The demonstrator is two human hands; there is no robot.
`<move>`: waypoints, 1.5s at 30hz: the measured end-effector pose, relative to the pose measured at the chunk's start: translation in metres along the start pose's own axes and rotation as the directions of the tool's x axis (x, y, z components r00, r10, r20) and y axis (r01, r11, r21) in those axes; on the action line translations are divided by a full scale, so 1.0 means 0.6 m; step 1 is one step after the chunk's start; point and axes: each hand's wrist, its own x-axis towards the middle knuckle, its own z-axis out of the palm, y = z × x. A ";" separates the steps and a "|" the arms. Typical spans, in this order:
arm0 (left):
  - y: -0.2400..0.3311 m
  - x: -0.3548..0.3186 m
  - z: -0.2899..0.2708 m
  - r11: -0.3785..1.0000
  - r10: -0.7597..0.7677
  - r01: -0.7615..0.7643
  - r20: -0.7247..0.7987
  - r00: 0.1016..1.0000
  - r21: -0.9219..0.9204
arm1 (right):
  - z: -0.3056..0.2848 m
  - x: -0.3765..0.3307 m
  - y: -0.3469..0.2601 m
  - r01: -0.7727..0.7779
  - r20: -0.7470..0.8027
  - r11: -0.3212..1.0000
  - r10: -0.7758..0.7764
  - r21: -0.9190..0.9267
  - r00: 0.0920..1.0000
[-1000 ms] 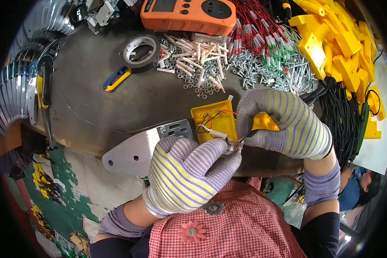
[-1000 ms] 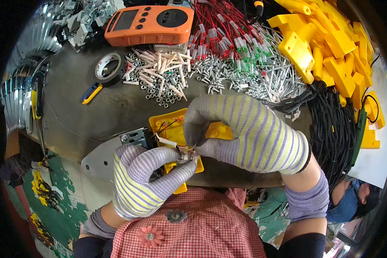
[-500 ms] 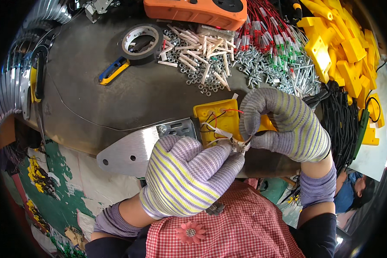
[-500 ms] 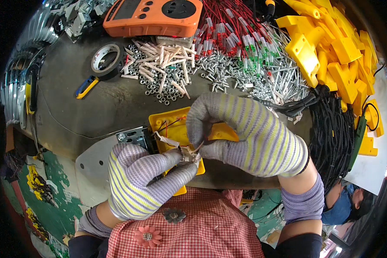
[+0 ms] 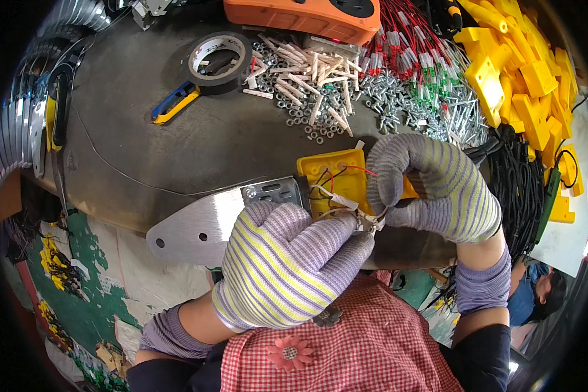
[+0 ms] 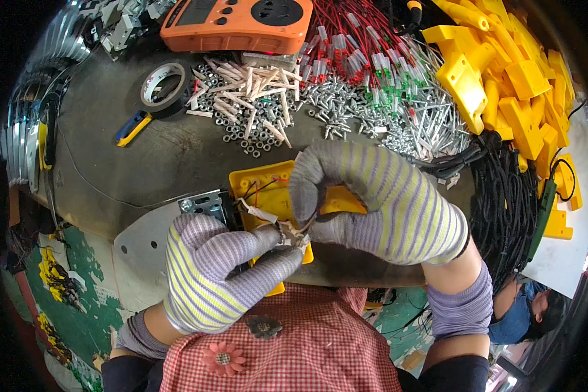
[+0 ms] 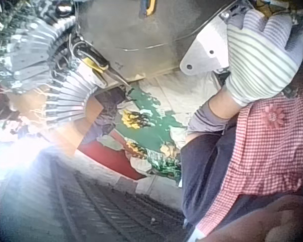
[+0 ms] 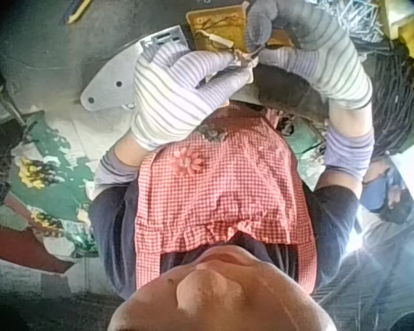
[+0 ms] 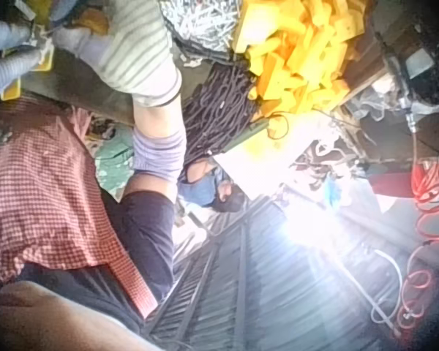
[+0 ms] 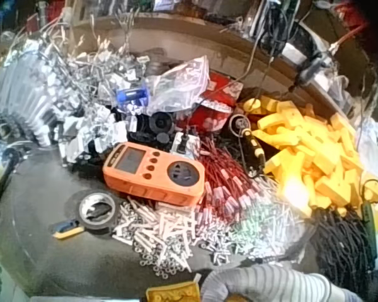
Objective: Assembling an electronic component by soldering wires into a yellow housing and securing internal parts.
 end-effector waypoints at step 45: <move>0.000 0.032 -0.014 0.974 -0.132 0.131 0.010 0.991 -0.185 | -0.018 0.015 -0.037 -0.034 -0.018 0.941 0.030 -0.338 0.999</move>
